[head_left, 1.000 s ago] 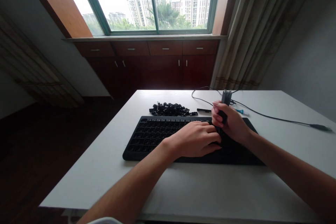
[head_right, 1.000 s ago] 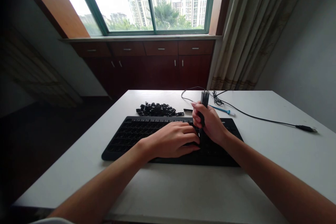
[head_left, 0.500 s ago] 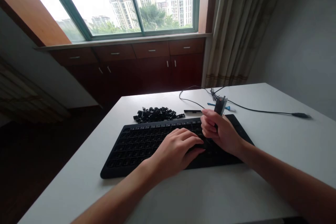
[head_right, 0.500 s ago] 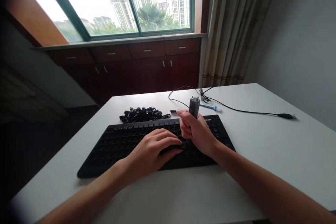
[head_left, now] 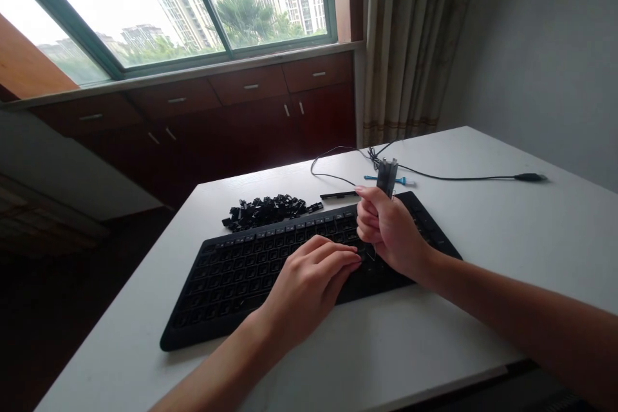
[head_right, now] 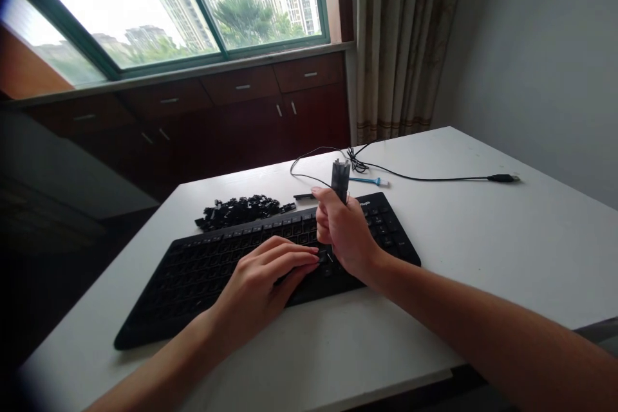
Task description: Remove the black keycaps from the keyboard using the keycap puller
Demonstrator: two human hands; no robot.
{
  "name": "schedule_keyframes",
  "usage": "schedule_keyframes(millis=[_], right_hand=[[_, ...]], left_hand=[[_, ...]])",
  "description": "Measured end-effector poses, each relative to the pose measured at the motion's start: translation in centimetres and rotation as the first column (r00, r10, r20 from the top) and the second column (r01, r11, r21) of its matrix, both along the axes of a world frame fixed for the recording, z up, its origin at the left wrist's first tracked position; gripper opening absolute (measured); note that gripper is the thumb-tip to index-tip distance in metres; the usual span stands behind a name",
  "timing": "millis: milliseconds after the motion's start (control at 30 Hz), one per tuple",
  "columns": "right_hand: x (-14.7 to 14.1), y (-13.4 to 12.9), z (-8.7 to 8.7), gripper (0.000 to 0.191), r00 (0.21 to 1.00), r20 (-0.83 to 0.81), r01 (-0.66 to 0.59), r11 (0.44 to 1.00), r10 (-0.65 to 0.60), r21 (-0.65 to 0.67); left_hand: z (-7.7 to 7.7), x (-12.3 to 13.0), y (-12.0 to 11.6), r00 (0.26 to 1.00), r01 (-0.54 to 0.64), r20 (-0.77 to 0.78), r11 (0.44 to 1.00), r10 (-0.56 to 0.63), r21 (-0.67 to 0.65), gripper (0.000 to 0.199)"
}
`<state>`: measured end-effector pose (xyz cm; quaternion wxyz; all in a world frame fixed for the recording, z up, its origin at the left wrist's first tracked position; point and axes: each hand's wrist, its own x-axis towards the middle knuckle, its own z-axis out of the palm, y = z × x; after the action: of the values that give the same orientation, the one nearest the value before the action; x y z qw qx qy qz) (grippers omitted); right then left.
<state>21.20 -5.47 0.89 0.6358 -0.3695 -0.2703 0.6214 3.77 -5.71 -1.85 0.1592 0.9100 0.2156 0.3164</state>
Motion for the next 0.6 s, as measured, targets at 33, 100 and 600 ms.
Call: schedule_keyframes(millis=[33,100,600], right_hand=[[-0.1,0.0,0.0,0.050,1.000,-0.010,0.012,1.000,-0.012,-0.004],[-0.3,-0.2,-0.1,0.049,1.000,-0.013,0.028,1.000,-0.028,-0.001],[-1.0,-0.6,-1.6,0.046,0.993,0.111,0.011,0.964,-0.042,0.266]], left_hand=[[0.0,0.0,0.0,1.000,0.001,-0.003,1.000,-0.001,0.001,0.018],[0.0,-0.1,0.0,1.000,0.003,-0.011,1.000,-0.003,0.005,0.019],[0.2,-0.1,0.0,1.000,0.002,-0.013,1.000,-0.002,-0.003,0.017]])
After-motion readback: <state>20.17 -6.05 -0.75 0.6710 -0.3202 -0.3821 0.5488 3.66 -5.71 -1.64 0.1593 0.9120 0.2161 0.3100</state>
